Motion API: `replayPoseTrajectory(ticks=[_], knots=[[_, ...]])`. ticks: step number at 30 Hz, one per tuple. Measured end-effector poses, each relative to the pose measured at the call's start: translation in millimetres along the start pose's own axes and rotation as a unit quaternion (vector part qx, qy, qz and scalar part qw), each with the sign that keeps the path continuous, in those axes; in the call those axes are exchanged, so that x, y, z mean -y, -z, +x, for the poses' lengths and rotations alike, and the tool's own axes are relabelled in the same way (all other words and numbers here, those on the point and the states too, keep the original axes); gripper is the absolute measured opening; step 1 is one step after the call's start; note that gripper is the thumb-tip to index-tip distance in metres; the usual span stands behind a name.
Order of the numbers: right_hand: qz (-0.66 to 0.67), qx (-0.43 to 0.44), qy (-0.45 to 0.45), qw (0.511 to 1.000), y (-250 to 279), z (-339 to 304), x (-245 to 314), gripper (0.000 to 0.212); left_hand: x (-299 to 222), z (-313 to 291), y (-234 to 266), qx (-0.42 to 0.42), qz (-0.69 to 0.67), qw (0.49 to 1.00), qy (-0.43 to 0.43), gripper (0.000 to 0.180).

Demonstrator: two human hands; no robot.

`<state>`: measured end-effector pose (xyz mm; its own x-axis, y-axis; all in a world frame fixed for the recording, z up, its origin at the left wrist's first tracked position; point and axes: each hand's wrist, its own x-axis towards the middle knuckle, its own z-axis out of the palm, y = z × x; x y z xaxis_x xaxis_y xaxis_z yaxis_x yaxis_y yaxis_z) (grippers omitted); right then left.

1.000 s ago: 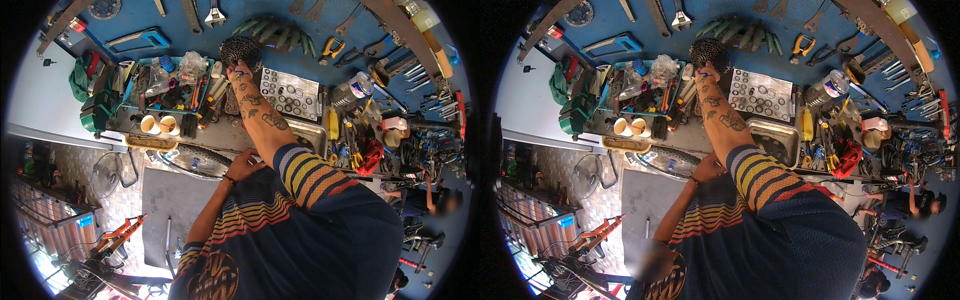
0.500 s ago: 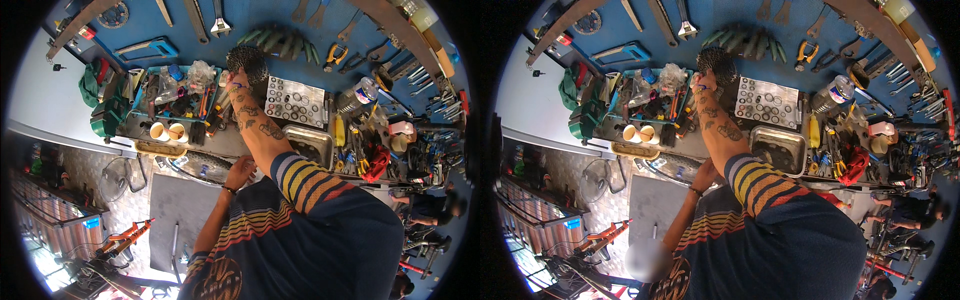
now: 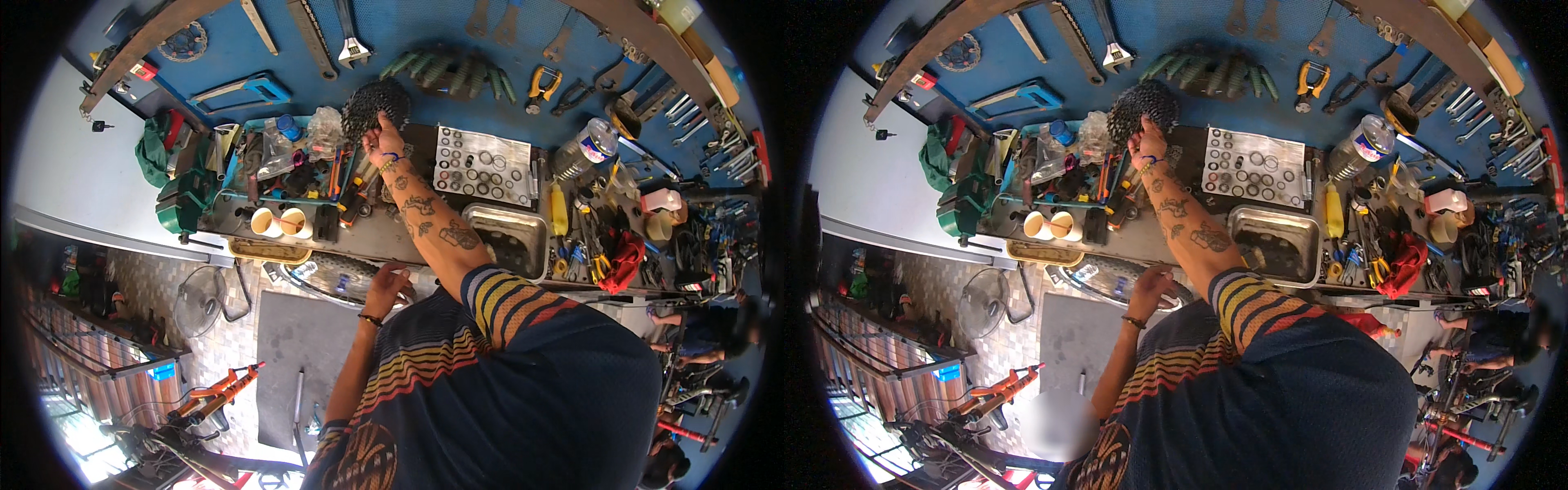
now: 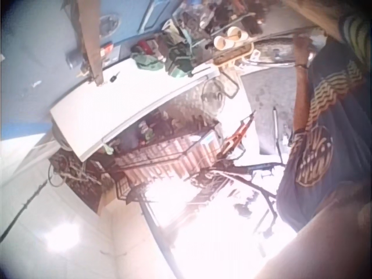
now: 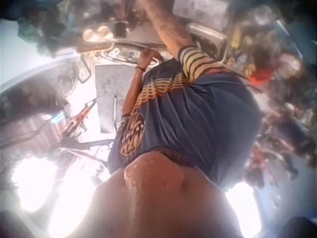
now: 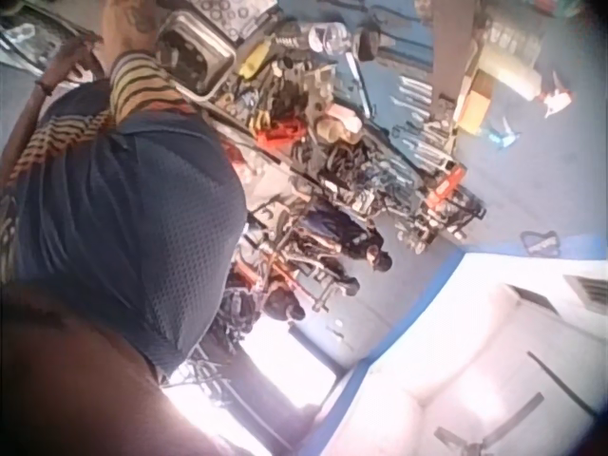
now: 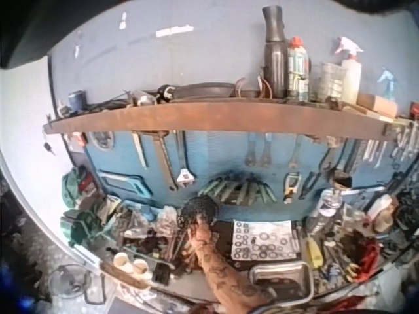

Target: The person scrubs a bicycle cassette with a yellow brush in a metal sink, rotating the cassette to clean between the sprockets. The person then lifts the cassette from the sink and places it on the workbench.

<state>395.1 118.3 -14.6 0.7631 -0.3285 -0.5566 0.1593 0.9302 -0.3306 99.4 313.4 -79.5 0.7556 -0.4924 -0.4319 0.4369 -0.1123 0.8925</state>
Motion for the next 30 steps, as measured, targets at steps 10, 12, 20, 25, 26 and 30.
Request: replayPoseTrajectory(ticks=[10,12,20,25,26,30], knots=[[-0.472,0.054,0.034,0.879,30,-40,61,0.033,-134,79,44,-0.248,0.02,0.931,-0.267,0.056],[-0.573,0.088,0.027,0.814,28,-41,82,0.043,-170,95,37,-0.195,0.039,0.96,-0.199,0.057],[-0.739,0.147,0.073,0.653,26,-13,133,0.055,-215,149,13,-0.043,-0.135,0.988,-0.061,0.039],[-0.755,0.2,0.17,0.602,18,-2,153,0.069,-223,196,16,-0.026,-0.182,0.981,-0.061,0.026],[-0.738,0.228,0.178,0.61,15,-1,157,0.07,-227,206,16,-0.015,-0.204,0.977,-0.055,0.026],[-0.732,0.197,0.151,0.635,22,-6,174,0.068,-246,241,13,0.017,-0.211,0.977,-0.034,0.024]])
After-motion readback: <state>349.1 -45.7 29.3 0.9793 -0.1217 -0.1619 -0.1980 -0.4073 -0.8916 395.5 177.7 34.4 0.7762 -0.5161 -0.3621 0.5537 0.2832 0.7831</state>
